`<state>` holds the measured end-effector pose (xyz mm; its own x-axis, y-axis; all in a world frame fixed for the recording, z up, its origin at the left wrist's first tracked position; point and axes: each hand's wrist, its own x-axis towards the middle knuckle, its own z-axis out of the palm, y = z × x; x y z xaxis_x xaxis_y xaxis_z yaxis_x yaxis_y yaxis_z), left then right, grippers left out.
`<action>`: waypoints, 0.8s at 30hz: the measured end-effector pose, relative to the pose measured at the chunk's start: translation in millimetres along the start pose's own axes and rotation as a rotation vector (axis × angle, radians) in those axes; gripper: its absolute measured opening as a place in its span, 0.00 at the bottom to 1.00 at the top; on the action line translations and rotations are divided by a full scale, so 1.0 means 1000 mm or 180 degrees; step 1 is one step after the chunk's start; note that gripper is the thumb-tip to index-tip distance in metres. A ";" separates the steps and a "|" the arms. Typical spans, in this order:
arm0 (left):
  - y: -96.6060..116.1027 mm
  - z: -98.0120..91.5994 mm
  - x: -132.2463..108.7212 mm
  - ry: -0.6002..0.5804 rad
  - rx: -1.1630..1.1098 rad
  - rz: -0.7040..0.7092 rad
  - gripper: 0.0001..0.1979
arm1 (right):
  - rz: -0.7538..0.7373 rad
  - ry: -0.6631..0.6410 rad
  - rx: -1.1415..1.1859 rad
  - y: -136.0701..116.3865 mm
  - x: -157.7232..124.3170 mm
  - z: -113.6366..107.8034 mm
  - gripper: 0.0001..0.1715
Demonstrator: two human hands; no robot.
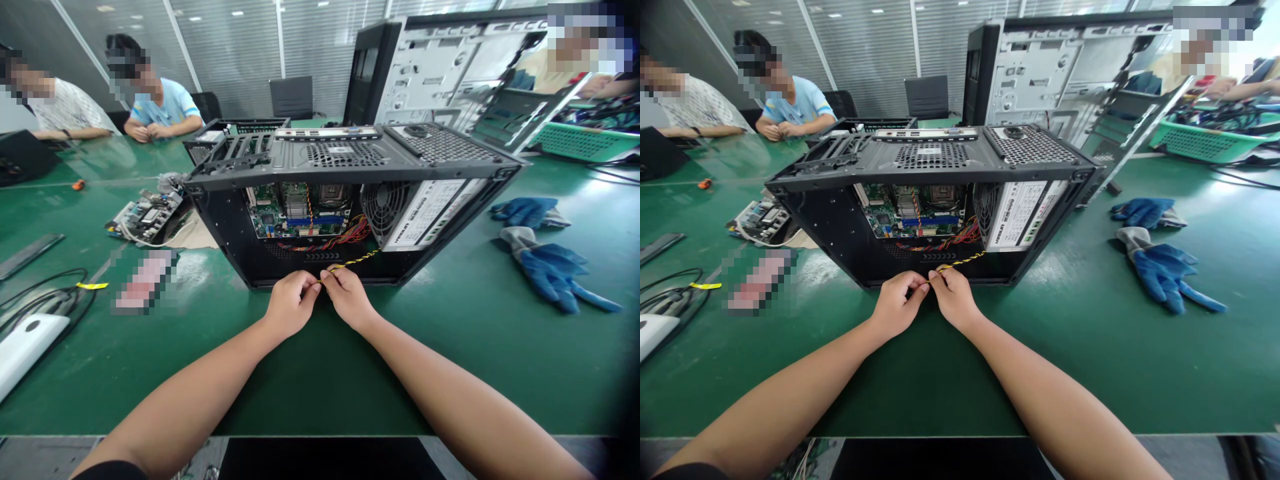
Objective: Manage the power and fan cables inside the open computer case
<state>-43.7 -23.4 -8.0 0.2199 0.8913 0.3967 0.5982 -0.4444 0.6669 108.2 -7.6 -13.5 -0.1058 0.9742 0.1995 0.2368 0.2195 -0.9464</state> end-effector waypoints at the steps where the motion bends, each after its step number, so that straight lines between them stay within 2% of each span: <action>1: 0.000 0.000 0.000 -0.0011 0.0011 0.0000 0.04 | 0.0019 -0.0024 0.0001 0.000 0.000 0.000 0.21; 9: 0.001 -0.002 0.001 -0.0118 0.0097 0.0028 0.06 | 0.0075 -0.0121 0.0071 0.001 -0.001 0.000 0.20; 18: -0.002 0.002 -0.002 0.0065 0.0233 0.0191 0.02 | 0.0053 -0.0017 -0.0019 0.003 0.000 0.001 0.21; 24: -0.004 0.003 -0.002 0.0040 0.0213 0.0168 0.03 | 0.0003 0.0016 -0.0097 0.001 0.001 0.001 0.22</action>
<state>-44.9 -23.4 -13.6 0.2429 0.8653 0.4384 0.6363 -0.4833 0.6013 107.1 -6.8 -14.8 -0.1006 0.9746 0.1999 0.2661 0.2200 -0.9385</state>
